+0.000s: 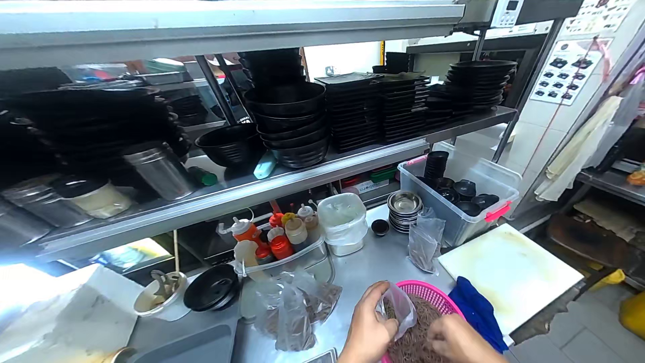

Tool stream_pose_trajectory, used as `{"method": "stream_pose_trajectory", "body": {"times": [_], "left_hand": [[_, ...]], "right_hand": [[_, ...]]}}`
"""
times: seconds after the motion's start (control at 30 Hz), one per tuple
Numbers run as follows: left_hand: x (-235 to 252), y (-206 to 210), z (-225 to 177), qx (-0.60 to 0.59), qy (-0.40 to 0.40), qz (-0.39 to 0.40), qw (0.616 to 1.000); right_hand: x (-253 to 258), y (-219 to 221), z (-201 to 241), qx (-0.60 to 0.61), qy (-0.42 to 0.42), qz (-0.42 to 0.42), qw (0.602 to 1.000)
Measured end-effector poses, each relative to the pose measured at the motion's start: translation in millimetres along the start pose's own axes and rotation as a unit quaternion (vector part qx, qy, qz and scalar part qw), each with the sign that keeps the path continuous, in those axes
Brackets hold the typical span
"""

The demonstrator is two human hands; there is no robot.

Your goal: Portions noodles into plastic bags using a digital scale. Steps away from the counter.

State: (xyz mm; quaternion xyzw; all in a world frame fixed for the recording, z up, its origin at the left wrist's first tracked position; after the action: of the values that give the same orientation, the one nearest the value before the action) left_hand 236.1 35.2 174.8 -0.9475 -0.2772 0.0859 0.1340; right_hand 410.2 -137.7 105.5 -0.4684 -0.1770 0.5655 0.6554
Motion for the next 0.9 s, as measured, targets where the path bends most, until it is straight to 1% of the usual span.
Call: {"method": "stream_pose_trajectory", "body": {"times": [0.07, 0.13, 0.2, 0.33, 0.43, 0.53, 0.6, 0.63, 0.67, 0.73, 0.77, 0.8, 0.83, 0.9], "left_hand": [[-2, 4, 1, 0.001, 0.005, 0.005, 1.0], [-2, 8, 3, 0.006, 0.013, 0.008, 1.0], [-1, 11, 4, 0.009, 0.013, 0.017, 1.0], [0, 22, 3, 0.02, 0.017, 0.03, 0.999], [0, 30, 2, 0.021, 0.031, 0.034, 0.999], [-2, 35, -2, 0.015, 0.028, 0.034, 0.999], [-4, 35, -7, 0.002, 0.014, 0.029, 0.999], [-5, 35, -9, -0.009, 0.006, 0.025, 1.0], [-5, 34, -10, -0.021, 0.001, 0.02, 1.0], [-9, 32, -14, -0.049, -0.01, 0.012, 0.999], [-12, 29, -16, -0.061, -0.018, 0.007, 0.998], [-16, 25, -19, -0.071, -0.025, 0.001, 0.997], [-20, 19, -23, -0.083, -0.032, -0.007, 0.996], [-34, 4, -33, -0.103, -0.043, -0.022, 0.993]], "right_hand": [[-14, -46, 17, 0.072, -0.03, -0.011, 0.997], [-26, -86, 34, 0.162, -0.035, -0.012, 0.986], [-39, -124, 53, 0.215, -0.044, -0.019, 0.975], [-62, -192, 97, 0.262, -0.11, -0.056, 0.957], [-72, -225, 123, 0.27, -0.142, -0.086, 0.948], [-67, -231, 134, 0.295, -0.163, -0.101, 0.936], [-54, -214, 133, 0.314, -0.172, -0.091, 0.929], [-45, -200, 130, 0.299, -0.17, -0.08, 0.936], [-35, -184, 125, 0.256, -0.161, -0.063, 0.951], [-19, -155, 117, 0.123, -0.138, -0.021, 0.982], [-16, -146, 114, 0.087, -0.132, -0.009, 0.987], [-15, -142, 113, 0.089, -0.133, -0.016, 0.987], [-17, -142, 112, 0.132, -0.146, -0.038, 0.98], [-21, -148, 109, 0.263, -0.166, -0.097, 0.946]]}}
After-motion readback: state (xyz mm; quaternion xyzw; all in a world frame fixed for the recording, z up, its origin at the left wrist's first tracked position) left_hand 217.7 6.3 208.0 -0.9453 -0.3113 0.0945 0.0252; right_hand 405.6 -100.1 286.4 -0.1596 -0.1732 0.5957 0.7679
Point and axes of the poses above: each hand's wrist, its own x-axis towards the middle knuckle, its own y-axis out of the palm, z = x × y, the point moved 3 cm from there along x, towards the middle knuckle
